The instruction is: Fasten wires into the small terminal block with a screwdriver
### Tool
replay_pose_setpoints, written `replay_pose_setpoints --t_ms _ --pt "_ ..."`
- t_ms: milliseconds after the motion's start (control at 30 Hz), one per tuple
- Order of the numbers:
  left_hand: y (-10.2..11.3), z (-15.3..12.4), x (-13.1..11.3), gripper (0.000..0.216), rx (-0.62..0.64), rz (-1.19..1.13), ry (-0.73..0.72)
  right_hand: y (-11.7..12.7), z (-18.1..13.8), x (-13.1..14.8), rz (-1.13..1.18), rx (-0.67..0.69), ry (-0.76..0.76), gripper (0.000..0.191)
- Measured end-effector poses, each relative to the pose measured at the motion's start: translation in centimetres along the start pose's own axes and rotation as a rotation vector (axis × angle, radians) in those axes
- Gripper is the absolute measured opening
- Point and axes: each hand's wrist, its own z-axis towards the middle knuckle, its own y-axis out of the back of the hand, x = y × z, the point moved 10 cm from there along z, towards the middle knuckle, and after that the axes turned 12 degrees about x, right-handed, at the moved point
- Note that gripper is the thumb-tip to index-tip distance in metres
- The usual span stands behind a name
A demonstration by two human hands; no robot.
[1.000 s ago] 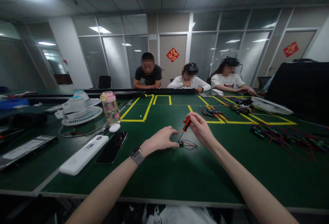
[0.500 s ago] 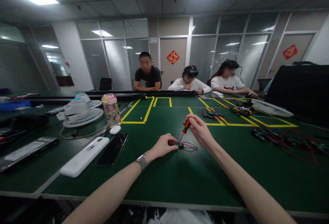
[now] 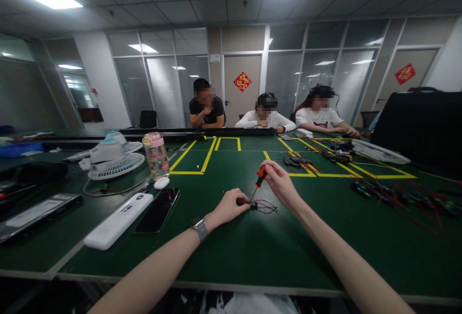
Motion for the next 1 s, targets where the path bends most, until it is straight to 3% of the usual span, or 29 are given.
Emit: replay_pose_setpoints --t_ms 267,467,700,1000 --pt "-0.1 0.0 0.1 0.017 -0.007 0.024 -0.011 -0.7 0.3 0.0 0.051 0.054 -0.008 0.025" --pt "0.0 0.2 0.0 0.015 -0.026 0.024 -0.021 -0.3 0.2 -0.4 0.016 0.008 -0.029 0.029" --pt "0.2 0.0 -0.4 0.012 -0.03 0.019 -0.006 -2.4 0.6 -0.6 0.121 0.122 -0.034 0.025" --pt "0.0 0.1 0.0 0.016 -0.025 0.001 -0.005 -1.4 0.7 0.1 -0.106 0.074 0.006 0.024"
